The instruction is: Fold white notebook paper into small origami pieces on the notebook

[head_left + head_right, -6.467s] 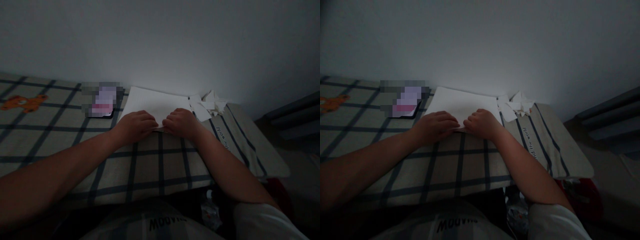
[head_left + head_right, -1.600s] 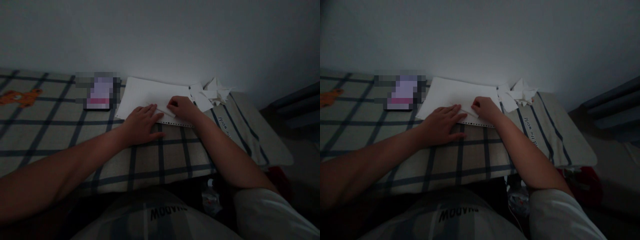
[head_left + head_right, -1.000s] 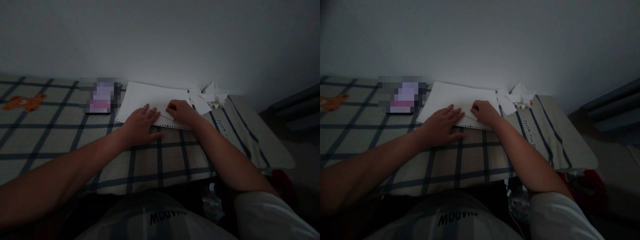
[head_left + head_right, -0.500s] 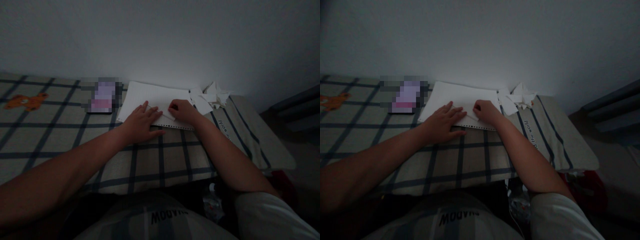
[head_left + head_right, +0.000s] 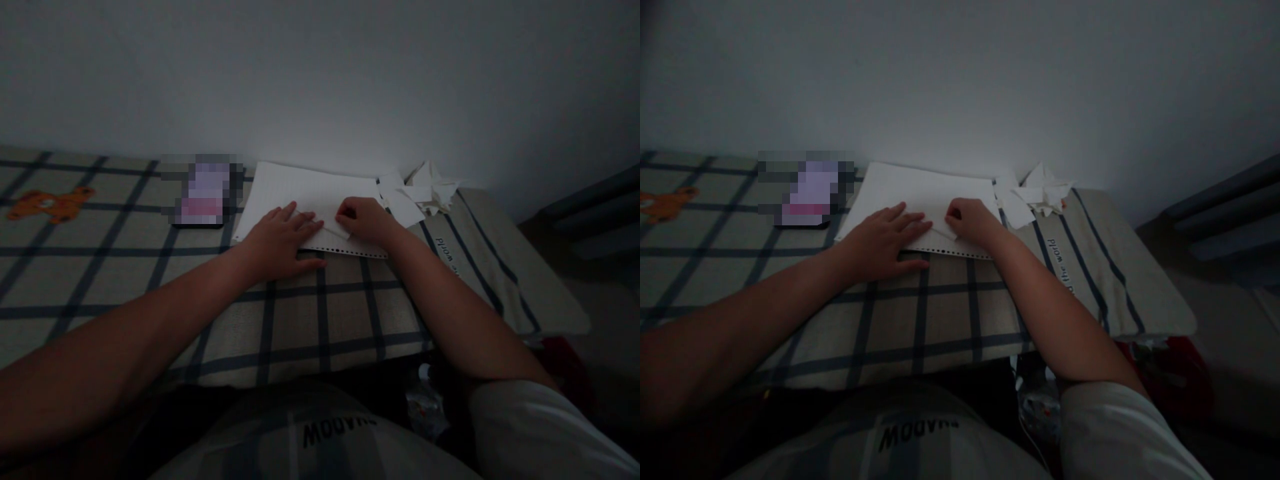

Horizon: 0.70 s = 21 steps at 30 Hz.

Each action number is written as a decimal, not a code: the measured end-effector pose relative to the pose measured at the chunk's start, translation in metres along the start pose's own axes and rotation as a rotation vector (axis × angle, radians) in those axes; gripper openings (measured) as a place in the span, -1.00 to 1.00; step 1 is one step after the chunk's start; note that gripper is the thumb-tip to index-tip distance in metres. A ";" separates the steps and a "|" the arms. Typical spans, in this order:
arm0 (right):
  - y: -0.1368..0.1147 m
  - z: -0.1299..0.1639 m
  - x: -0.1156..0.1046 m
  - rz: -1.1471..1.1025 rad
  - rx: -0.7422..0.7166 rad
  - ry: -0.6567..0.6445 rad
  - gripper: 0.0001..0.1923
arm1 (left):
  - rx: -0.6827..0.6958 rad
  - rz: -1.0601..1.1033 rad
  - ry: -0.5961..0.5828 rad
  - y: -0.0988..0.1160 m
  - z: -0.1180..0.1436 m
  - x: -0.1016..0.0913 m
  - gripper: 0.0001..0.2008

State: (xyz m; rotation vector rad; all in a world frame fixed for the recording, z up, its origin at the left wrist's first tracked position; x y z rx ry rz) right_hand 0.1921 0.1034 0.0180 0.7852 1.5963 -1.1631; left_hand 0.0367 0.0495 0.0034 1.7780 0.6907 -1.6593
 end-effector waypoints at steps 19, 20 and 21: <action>-0.040 0.022 0.000 0.223 -0.391 -0.084 -0.67 | -0.002 -0.012 0.028 0.005 0.002 -0.004 -0.13; -0.040 0.022 -0.001 0.221 -0.388 -0.087 -0.67 | -0.001 -0.011 0.032 0.004 0.002 -0.003 -0.13; -0.039 0.023 -0.001 0.218 -0.386 -0.093 -0.67 | 0.001 -0.010 0.037 0.004 0.002 -0.003 -0.13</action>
Point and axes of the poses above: each hand's wrist, its own z-axis away from the middle knuckle, its own x-axis out of the palm, y = z × x, the point moved 8 cm from there along -z, towards the middle knuckle, and after that the axes turned 5 degrees about z, right-handed, at the moved point
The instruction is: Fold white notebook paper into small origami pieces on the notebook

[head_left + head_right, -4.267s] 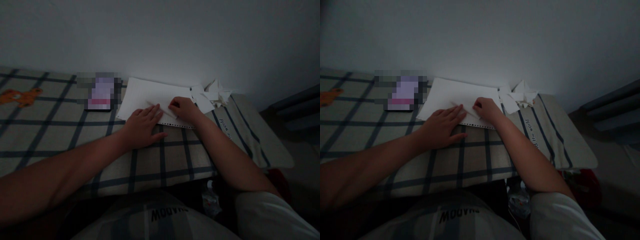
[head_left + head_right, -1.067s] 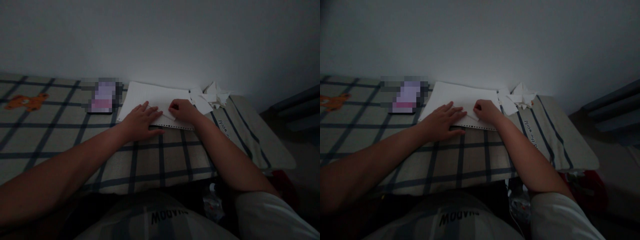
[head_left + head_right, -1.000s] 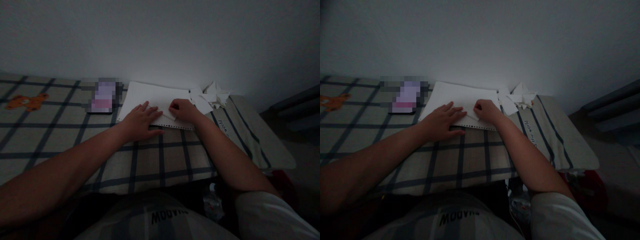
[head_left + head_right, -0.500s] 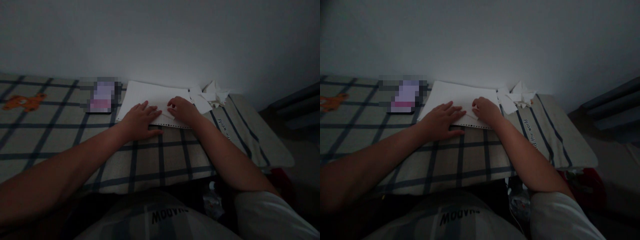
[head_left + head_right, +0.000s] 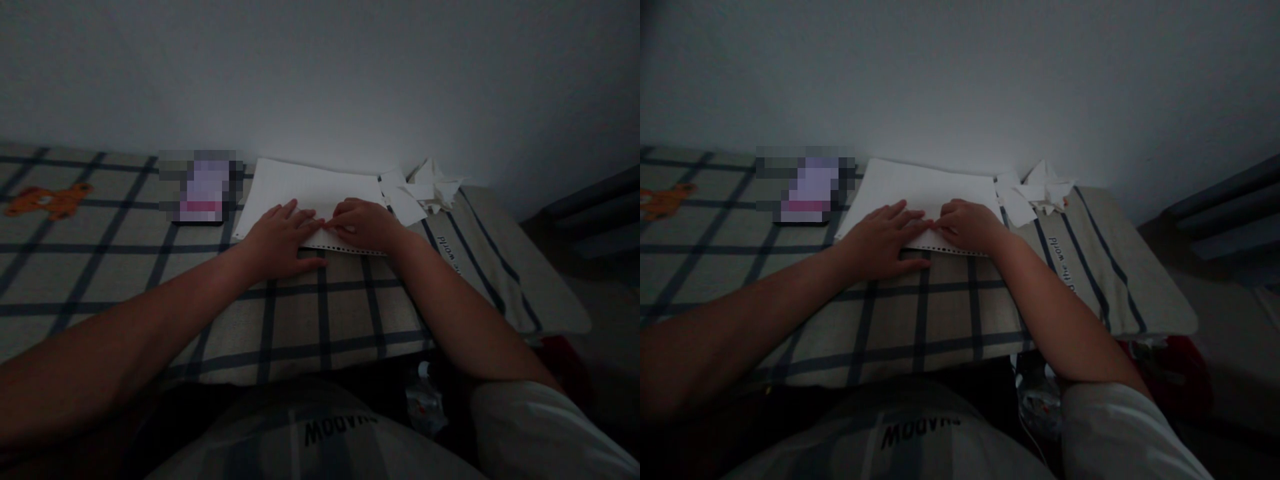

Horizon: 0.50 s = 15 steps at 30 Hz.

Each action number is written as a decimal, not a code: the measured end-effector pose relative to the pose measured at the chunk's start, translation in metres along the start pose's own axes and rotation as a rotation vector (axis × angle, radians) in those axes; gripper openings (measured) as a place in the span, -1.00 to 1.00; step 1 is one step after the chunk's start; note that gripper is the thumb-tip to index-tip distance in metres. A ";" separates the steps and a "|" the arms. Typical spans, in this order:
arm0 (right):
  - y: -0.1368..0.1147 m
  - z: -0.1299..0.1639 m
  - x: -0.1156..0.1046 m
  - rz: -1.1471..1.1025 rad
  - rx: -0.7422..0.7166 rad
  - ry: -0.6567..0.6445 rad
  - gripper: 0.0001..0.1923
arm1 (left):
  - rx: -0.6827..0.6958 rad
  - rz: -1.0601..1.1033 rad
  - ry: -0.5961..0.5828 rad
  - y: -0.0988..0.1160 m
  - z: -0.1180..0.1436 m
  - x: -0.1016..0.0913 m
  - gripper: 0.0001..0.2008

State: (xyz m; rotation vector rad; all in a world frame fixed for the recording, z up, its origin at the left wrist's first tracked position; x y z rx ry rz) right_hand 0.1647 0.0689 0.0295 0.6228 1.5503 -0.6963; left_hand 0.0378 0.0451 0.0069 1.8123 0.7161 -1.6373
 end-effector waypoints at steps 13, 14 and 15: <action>0.003 -0.001 -0.001 -0.093 0.002 -0.055 -0.71 | -0.009 -0.003 -0.027 0.000 -0.002 0.001 -0.14; 0.006 0.001 0.000 -0.113 0.001 -0.068 -0.71 | -0.009 -0.004 -0.027 0.000 -0.001 0.001 -0.14; 0.008 0.002 0.000 -0.136 0.003 -0.087 -0.71 | -0.010 -0.003 -0.026 0.000 -0.001 0.001 -0.13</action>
Point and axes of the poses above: each hand's wrist, its own z-axis away from the middle knuckle, its own x-axis out of the palm, y = z × x, the point moved 8 cm from there along -z, towards the middle knuckle, and after that the axes turned 5 degrees about z, right-handed, at the moved point
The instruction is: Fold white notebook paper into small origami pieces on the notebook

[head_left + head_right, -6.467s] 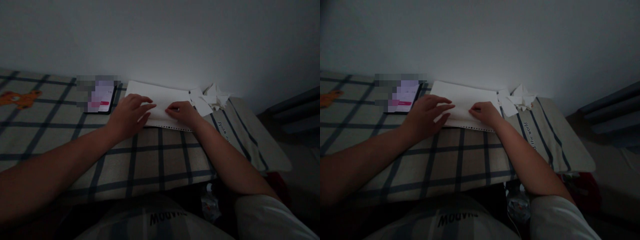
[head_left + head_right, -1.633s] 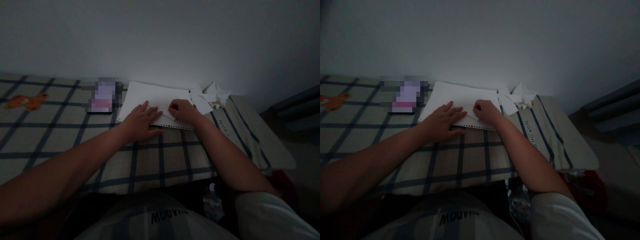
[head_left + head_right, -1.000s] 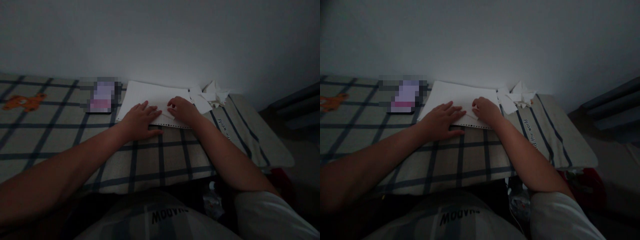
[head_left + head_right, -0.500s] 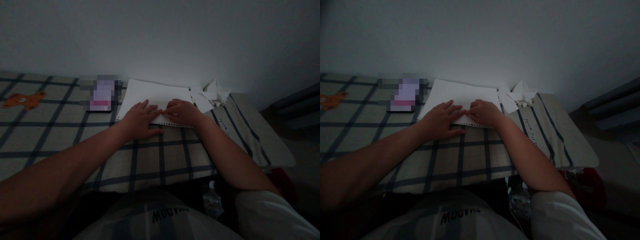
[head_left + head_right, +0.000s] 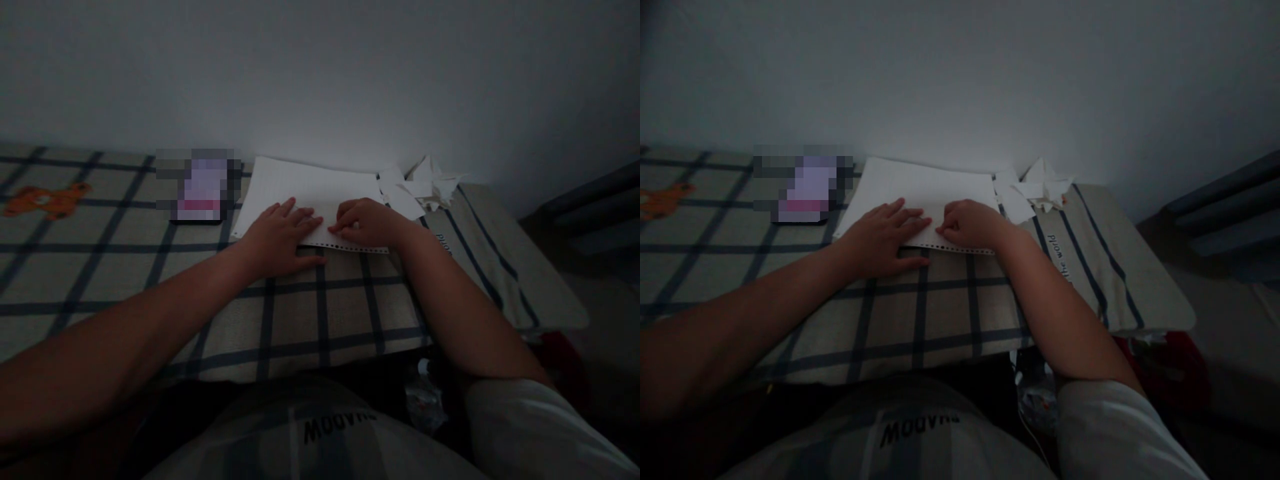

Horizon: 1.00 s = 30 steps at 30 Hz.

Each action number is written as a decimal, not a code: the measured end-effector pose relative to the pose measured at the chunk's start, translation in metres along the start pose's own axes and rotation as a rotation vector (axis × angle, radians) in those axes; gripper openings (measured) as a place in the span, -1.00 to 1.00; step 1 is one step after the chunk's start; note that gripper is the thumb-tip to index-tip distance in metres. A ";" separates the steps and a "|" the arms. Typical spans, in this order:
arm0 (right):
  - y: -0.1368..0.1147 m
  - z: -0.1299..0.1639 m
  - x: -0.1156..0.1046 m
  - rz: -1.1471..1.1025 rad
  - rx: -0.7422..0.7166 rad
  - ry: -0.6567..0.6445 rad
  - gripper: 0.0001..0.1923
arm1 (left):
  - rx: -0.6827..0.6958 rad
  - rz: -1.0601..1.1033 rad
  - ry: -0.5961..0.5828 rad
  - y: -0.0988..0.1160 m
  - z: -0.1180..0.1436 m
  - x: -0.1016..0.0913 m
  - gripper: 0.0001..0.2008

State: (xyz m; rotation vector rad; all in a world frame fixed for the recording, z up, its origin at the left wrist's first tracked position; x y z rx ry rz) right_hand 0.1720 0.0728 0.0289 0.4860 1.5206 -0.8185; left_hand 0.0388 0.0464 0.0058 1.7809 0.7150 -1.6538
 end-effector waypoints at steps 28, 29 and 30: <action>0.014 -0.001 -0.001 -0.013 0.008 0.118 -0.75 | 0.019 -0.002 0.092 -0.001 0.002 -0.001 -0.22; 0.013 -0.001 0.000 -0.006 0.003 0.122 -0.77 | 0.023 -0.003 0.114 -0.001 0.002 -0.002 -0.24; 0.013 0.000 0.000 0.002 -0.002 0.126 -0.79 | 0.028 -0.001 0.135 -0.001 0.002 -0.003 -0.26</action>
Point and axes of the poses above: each hand's wrist, its own z-axis away from the middle knuckle, its own x-axis out of the palm, y = z × x, the point moved 8 cm from there along -z, towards the middle knuckle, and after that the axes turned 5 degrees about z, right-handed, at the moved point
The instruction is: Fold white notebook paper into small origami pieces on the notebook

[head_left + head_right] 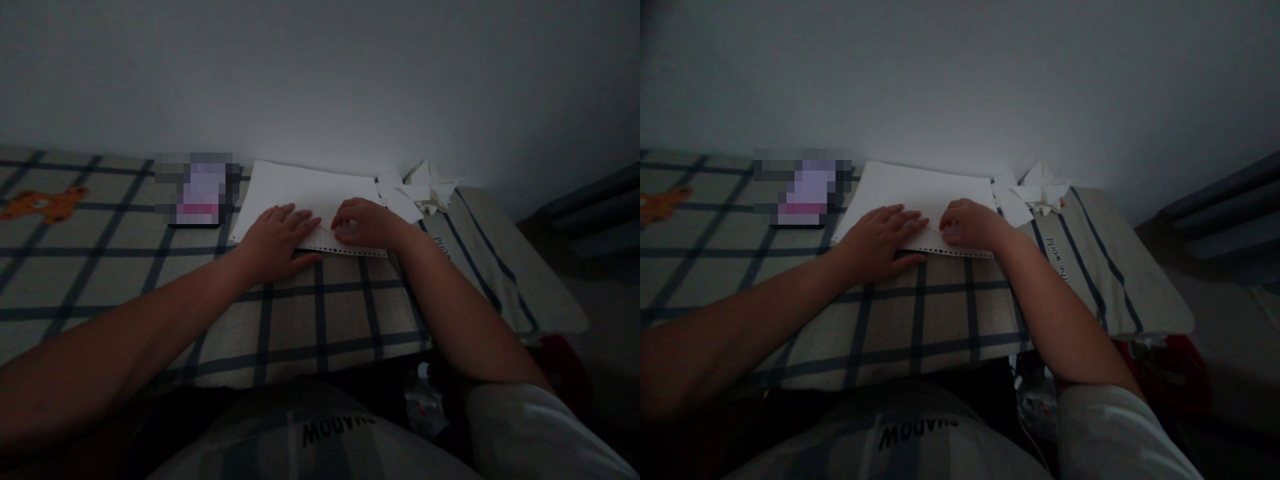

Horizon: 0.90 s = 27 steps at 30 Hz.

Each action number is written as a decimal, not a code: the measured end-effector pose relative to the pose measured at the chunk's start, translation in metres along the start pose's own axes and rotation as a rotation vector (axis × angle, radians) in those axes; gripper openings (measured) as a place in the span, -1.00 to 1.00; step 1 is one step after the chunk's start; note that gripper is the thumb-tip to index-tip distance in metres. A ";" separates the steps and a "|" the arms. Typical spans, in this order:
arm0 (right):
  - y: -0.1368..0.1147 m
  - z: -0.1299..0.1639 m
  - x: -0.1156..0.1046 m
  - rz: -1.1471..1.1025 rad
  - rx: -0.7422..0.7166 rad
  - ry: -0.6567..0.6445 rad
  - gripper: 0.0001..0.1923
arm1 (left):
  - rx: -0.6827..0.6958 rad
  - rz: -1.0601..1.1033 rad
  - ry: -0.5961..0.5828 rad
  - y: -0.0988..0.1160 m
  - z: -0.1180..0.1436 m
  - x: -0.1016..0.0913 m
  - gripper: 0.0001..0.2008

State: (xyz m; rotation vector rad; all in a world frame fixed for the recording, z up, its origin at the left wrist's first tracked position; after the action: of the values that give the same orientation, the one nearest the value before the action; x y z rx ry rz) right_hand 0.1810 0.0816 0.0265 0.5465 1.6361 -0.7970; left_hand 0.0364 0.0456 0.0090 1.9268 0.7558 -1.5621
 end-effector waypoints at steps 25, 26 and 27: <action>0.003 0.011 -0.027 -0.482 -0.077 0.292 0.06 | -0.245 0.377 0.478 -0.039 0.013 -0.051 -0.66; -0.001 0.011 -0.026 -0.442 -0.095 0.273 0.16 | -0.269 0.406 0.486 -0.042 0.014 -0.050 -0.67; -0.005 0.011 -0.026 -0.405 -0.108 0.264 0.22 | -0.286 0.432 0.493 -0.044 0.014 -0.049 -0.67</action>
State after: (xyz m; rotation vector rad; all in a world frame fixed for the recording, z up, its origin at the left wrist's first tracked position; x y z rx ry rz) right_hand 0.1902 0.0715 0.0516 0.2505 2.0587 -0.9523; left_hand -0.0131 0.0618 0.0519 2.0940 0.6500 -0.6904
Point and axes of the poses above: each hand's wrist, its own z-axis away from the middle knuckle, its own x-axis out of the palm, y = z × x, the point moved 8 cm from there along -z, towards the middle knuckle, and after that the axes turned 5 degrees about z, right-handed, at the moved point
